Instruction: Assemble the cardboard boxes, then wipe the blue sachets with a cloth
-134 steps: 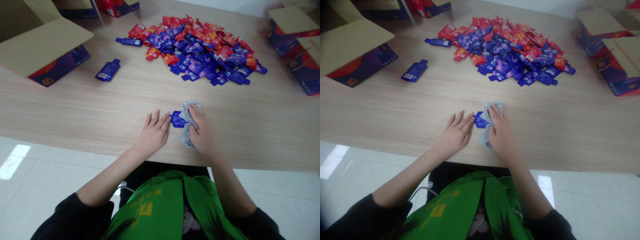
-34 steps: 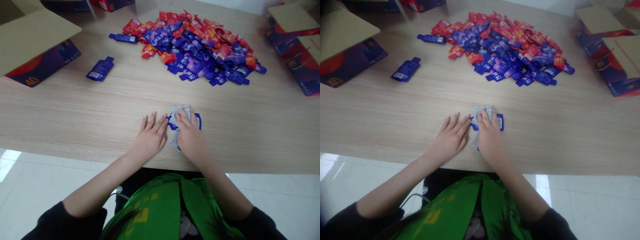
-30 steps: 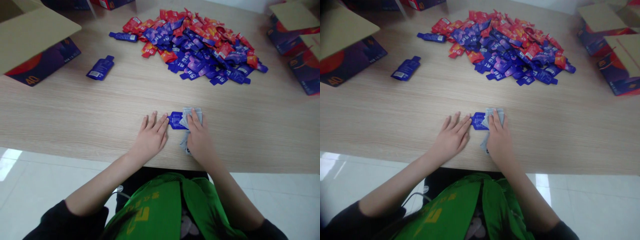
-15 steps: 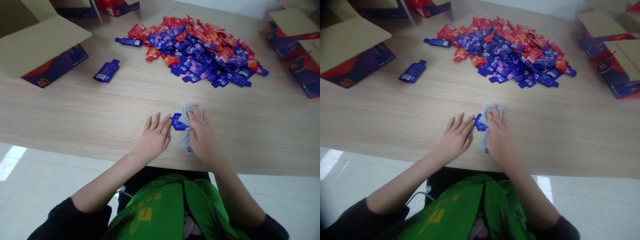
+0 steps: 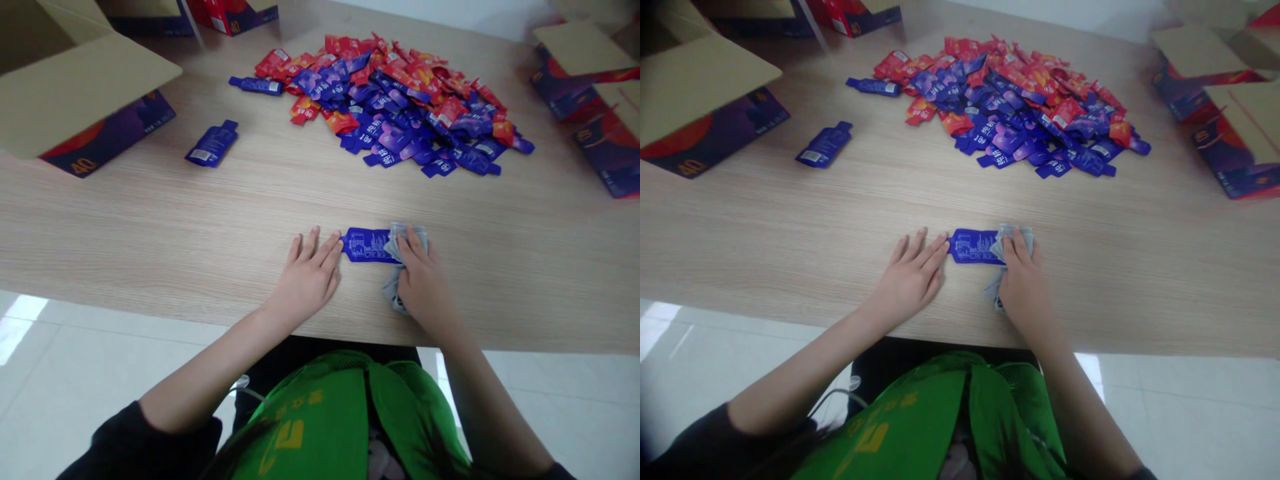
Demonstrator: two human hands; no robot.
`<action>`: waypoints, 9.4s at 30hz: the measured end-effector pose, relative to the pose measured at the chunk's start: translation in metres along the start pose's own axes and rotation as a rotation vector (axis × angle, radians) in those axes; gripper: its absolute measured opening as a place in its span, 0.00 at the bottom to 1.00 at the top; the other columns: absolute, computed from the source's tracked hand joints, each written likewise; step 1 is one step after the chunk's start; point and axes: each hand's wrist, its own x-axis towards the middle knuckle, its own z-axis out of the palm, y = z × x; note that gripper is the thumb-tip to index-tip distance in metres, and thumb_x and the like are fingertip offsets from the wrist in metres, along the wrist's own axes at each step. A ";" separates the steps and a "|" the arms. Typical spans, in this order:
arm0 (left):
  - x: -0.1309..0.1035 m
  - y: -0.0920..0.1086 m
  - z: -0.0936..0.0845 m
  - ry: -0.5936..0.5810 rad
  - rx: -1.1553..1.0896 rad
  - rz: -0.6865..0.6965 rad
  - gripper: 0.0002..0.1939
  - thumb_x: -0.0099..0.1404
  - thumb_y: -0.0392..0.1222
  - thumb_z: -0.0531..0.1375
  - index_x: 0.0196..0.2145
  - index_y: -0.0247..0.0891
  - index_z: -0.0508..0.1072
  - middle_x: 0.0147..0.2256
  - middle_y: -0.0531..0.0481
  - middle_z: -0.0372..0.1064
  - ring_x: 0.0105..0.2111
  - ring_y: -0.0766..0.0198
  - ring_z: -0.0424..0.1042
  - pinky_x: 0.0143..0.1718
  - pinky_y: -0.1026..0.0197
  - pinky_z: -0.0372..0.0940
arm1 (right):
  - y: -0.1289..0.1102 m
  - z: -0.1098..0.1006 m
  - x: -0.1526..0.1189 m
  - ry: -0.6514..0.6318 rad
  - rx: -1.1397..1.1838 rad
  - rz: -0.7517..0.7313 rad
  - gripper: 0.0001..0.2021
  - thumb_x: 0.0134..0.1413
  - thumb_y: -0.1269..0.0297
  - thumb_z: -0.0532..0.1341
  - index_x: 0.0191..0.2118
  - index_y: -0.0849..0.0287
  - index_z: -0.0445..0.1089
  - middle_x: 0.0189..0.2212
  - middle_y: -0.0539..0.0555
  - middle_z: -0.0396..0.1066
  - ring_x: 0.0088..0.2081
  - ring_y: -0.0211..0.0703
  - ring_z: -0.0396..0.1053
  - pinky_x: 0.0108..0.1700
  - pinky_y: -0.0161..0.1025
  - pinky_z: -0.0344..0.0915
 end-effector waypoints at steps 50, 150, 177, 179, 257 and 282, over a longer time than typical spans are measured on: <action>0.000 0.001 -0.003 -0.015 -0.004 -0.024 0.27 0.76 0.41 0.49 0.69 0.33 0.62 0.70 0.47 0.53 0.71 0.37 0.49 0.68 0.32 0.50 | -0.011 0.003 0.011 0.013 0.029 -0.080 0.30 0.58 0.79 0.47 0.66 0.71 0.63 0.70 0.66 0.56 0.72 0.58 0.50 0.71 0.63 0.51; 0.077 0.013 0.008 -0.060 0.127 0.091 0.24 0.73 0.31 0.50 0.64 0.36 0.66 0.63 0.40 0.65 0.62 0.50 0.61 0.56 0.49 0.61 | 0.069 -0.003 0.006 0.153 0.178 0.061 0.28 0.52 0.73 0.54 0.60 0.64 0.70 0.66 0.65 0.64 0.66 0.58 0.63 0.68 0.61 0.57; 0.085 0.002 0.006 -0.118 0.198 -0.203 0.35 0.76 0.51 0.44 0.71 0.23 0.52 0.72 0.34 0.47 0.71 0.42 0.48 0.68 0.40 0.50 | 0.003 0.012 0.106 0.019 -0.006 -0.255 0.28 0.59 0.76 0.51 0.64 0.68 0.67 0.69 0.62 0.58 0.67 0.59 0.57 0.69 0.57 0.56; 0.085 0.003 0.004 -0.146 0.199 -0.208 0.35 0.76 0.51 0.43 0.72 0.23 0.51 0.72 0.36 0.45 0.72 0.42 0.46 0.68 0.41 0.49 | 0.009 0.012 0.101 0.038 -0.034 -0.226 0.27 0.60 0.75 0.51 0.64 0.68 0.67 0.69 0.63 0.59 0.67 0.60 0.58 0.68 0.58 0.58; 0.083 -0.004 0.001 -0.192 0.102 -0.196 0.40 0.76 0.57 0.44 0.72 0.23 0.48 0.74 0.35 0.38 0.74 0.46 0.39 0.72 0.42 0.42 | 0.036 -0.008 0.110 -0.039 0.048 -0.131 0.33 0.58 0.73 0.48 0.69 0.75 0.56 0.68 0.71 0.58 0.71 0.58 0.54 0.70 0.60 0.54; 0.084 -0.005 0.000 -0.206 0.111 -0.187 0.40 0.76 0.57 0.45 0.73 0.24 0.47 0.74 0.36 0.37 0.74 0.46 0.38 0.72 0.42 0.41 | 0.017 0.010 0.091 -0.011 -0.091 -0.168 0.30 0.60 0.74 0.48 0.67 0.78 0.60 0.69 0.71 0.56 0.70 0.61 0.53 0.70 0.59 0.51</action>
